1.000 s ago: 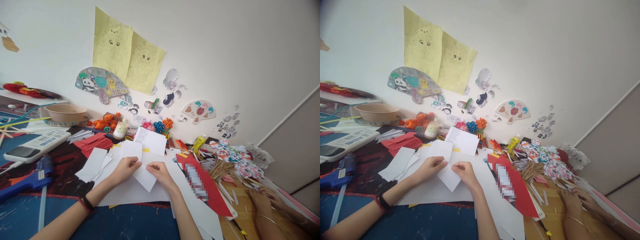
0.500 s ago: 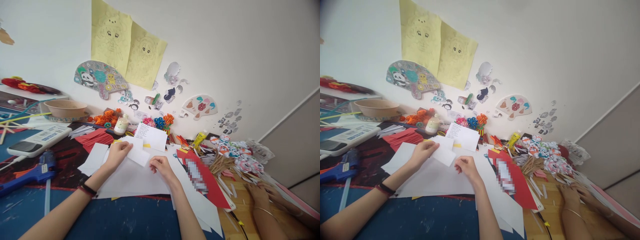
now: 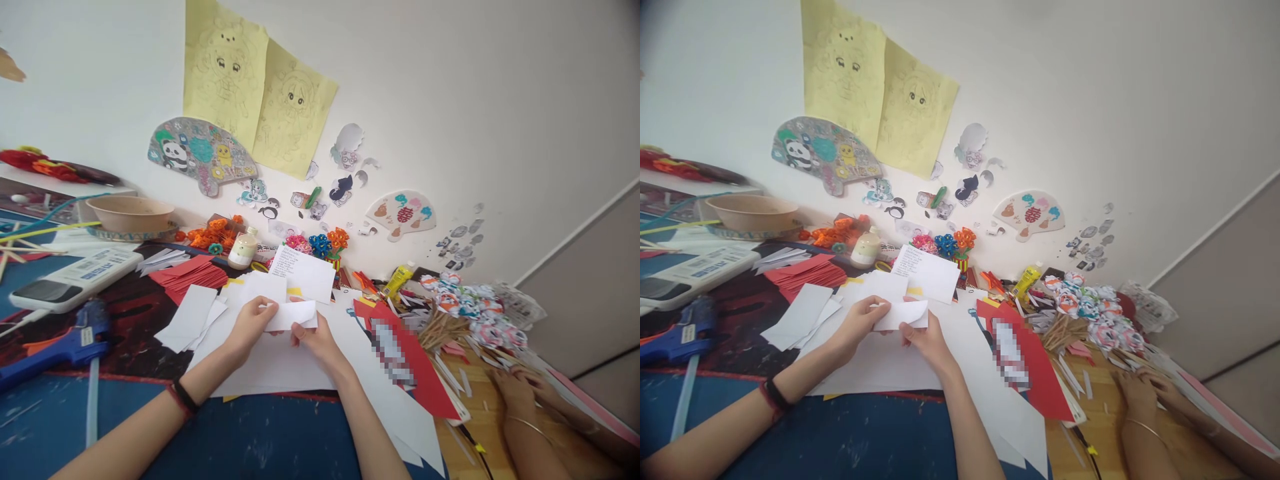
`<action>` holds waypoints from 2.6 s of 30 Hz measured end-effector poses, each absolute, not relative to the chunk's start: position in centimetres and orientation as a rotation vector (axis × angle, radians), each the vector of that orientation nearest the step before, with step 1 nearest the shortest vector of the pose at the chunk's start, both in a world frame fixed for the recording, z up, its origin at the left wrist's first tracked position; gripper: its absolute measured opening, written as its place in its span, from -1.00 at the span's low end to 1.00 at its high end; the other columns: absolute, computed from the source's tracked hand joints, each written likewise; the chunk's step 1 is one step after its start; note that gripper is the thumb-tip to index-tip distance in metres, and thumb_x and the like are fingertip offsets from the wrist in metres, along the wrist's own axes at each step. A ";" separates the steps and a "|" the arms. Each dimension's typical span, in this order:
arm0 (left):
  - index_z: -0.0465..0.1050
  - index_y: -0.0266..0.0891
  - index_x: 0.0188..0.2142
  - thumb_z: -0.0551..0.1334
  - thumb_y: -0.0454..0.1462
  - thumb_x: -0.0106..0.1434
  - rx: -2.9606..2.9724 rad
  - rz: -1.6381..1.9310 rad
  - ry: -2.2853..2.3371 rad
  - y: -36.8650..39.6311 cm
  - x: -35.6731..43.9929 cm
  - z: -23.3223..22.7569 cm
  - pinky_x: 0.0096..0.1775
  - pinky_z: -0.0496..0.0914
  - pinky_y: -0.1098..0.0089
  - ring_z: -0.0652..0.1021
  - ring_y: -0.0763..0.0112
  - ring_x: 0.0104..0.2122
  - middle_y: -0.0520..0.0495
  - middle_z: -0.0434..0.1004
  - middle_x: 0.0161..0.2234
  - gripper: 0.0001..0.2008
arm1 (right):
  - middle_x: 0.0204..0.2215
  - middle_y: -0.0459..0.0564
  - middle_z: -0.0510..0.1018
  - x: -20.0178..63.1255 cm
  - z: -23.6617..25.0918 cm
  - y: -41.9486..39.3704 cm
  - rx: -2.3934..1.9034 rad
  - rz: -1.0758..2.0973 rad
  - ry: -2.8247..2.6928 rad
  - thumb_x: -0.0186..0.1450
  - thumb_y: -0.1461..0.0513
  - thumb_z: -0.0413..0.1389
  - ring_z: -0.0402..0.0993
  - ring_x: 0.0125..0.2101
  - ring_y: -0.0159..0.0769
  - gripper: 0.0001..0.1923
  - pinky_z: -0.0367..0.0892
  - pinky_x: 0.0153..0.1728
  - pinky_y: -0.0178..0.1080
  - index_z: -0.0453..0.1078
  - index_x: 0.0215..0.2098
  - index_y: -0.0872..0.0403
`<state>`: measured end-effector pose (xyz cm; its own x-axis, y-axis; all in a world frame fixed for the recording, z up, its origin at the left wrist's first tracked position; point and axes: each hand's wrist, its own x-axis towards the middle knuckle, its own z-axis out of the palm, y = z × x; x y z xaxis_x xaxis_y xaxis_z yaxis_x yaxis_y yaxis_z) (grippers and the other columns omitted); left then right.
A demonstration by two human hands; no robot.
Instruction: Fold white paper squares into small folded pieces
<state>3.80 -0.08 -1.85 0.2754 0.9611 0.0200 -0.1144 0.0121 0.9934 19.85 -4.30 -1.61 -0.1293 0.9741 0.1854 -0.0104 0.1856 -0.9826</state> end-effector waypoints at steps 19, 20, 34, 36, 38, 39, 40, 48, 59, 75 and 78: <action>0.28 -0.23 -0.53 0.03 -0.17 0.19 1.903 0.992 0.840 -0.8 4.0 -1.7 -0.48 0.18 0.46 0.35 0.46 -0.55 0.09 0.35 -0.60 -0.76 | -0.66 -0.09 0.39 21.3 -2.2 -3.7 -1.127 1.097 -1.343 0.11 0.08 0.21 0.21 -0.68 -0.45 -0.71 0.13 -0.66 -0.35 0.42 -0.47 0.18; 0.27 -0.23 -0.54 0.03 -0.20 0.18 1.891 0.974 0.828 -0.9 4.1 -1.7 -0.48 0.19 0.47 0.36 0.46 -0.56 0.10 0.35 -0.62 -0.78 | -0.69 -0.11 0.36 21.4 -2.1 -3.6 -1.118 1.069 -1.306 0.11 0.08 0.21 0.18 -0.70 -0.46 -0.70 0.10 -0.67 -0.36 0.39 -0.53 0.18; 0.30 -0.14 -0.14 0.09 -0.09 0.22 2.444 1.159 1.184 -2.2 4.3 -1.3 -0.23 0.32 0.31 0.48 0.25 -0.23 -0.06 0.47 -0.20 -0.73 | -0.80 -0.10 0.34 21.4 -2.8 -3.1 -1.250 0.866 -1.224 0.12 0.06 0.18 0.24 -0.74 -0.42 -0.66 0.15 -0.68 -0.36 0.39 -0.58 0.19; 0.24 -0.14 -0.02 0.11 -0.04 0.21 2.534 1.106 1.131 -2.4 4.6 -1.6 -0.16 0.32 0.26 0.48 0.20 -0.17 -0.11 0.46 -0.12 -0.61 | -0.78 -0.10 0.37 21.1 -2.6 -3.2 -1.191 0.927 -1.238 0.13 0.07 0.17 0.28 -0.73 -0.40 -0.68 0.19 -0.66 -0.35 0.42 -0.49 0.21; 0.18 -0.15 0.05 0.09 -0.02 0.22 2.555 1.077 1.129 -2.5 4.7 -1.9 -0.13 0.32 0.24 0.48 0.19 -0.15 -0.14 0.46 -0.10 -0.54 | -0.75 -0.09 0.39 20.9 -2.4 -3.4 -1.135 0.992 -1.246 0.14 0.07 0.17 0.30 -0.71 -0.39 -0.68 0.21 -0.65 -0.35 0.43 -0.40 0.22; 0.16 -0.16 0.07 0.08 -0.02 0.23 2.548 1.070 1.140 -2.5 4.7 -2.1 -0.13 0.32 0.23 0.49 0.18 -0.14 -0.15 0.46 -0.09 -0.52 | -0.73 -0.09 0.40 20.9 -2.3 -3.5 -1.113 1.022 -1.250 0.14 0.07 0.17 0.31 -0.70 -0.39 -0.67 0.21 -0.64 -0.34 0.43 -0.35 0.22; 0.14 -0.15 0.09 0.07 -0.02 0.23 2.531 1.065 1.158 -2.5 4.7 -2.1 -0.13 0.33 0.22 0.49 0.17 -0.14 -0.16 0.46 -0.07 -0.51 | -0.70 -0.08 0.42 20.9 -2.1 -3.6 -1.089 1.053 -1.252 0.15 0.08 0.17 0.32 -0.68 -0.39 -0.67 0.22 -0.63 -0.34 0.42 -0.29 0.21; 0.09 -0.11 0.15 0.00 -0.06 0.28 2.206 0.970 0.996 -2.1 4.3 -1.3 -0.18 0.39 0.28 0.54 0.23 -0.19 -0.08 0.55 -0.16 -0.53 | -0.19 0.04 0.47 21.5 -0.4 -4.2 -0.955 1.127 -1.364 0.18 0.15 0.17 0.35 -0.51 -0.43 -0.66 0.26 -0.46 -0.31 0.39 -0.09 0.08; 0.12 -0.21 0.08 -0.07 -0.35 0.31 2.835 0.964 1.053 -2.2 3.9 -2.1 -0.44 0.34 0.39 0.52 0.32 -0.45 -0.04 0.53 -0.41 -0.65 | -0.18 0.02 0.45 21.4 -0.5 -4.4 -0.966 1.275 -1.386 0.17 0.09 0.17 0.40 -0.44 -0.35 -0.62 0.32 -0.35 -0.23 0.39 -0.06 0.02; 0.37 -0.19 -0.39 -0.03 -0.16 0.28 2.120 1.200 1.383 -3.5 3.3 2.0 -0.47 0.28 0.42 0.47 0.39 -0.52 0.04 0.48 -0.53 -0.73 | -0.09 0.08 0.51 20.8 0.3 -5.1 -0.878 1.283 -1.085 0.15 0.18 0.19 0.42 -0.09 -0.08 -0.59 0.31 -0.11 -0.11 0.37 -0.04 0.10; 0.35 -0.14 -0.13 0.04 -0.23 0.21 2.052 1.400 1.368 -5.9 2.6 3.5 -0.28 0.38 0.24 0.51 0.21 -0.26 -0.06 0.52 -0.22 -0.74 | -0.12 0.11 0.53 20.7 0.1 -4.7 -0.949 1.196 -1.059 0.11 0.13 0.23 0.45 -0.12 -0.04 -0.54 0.34 -0.13 -0.08 0.38 -0.05 0.13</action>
<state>2.61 -5.87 3.55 0.0694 0.8307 0.5524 0.5329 -0.4990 0.6834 20.71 -4.73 0.08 0.0517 0.9908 0.1247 -0.2440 0.1337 -0.9605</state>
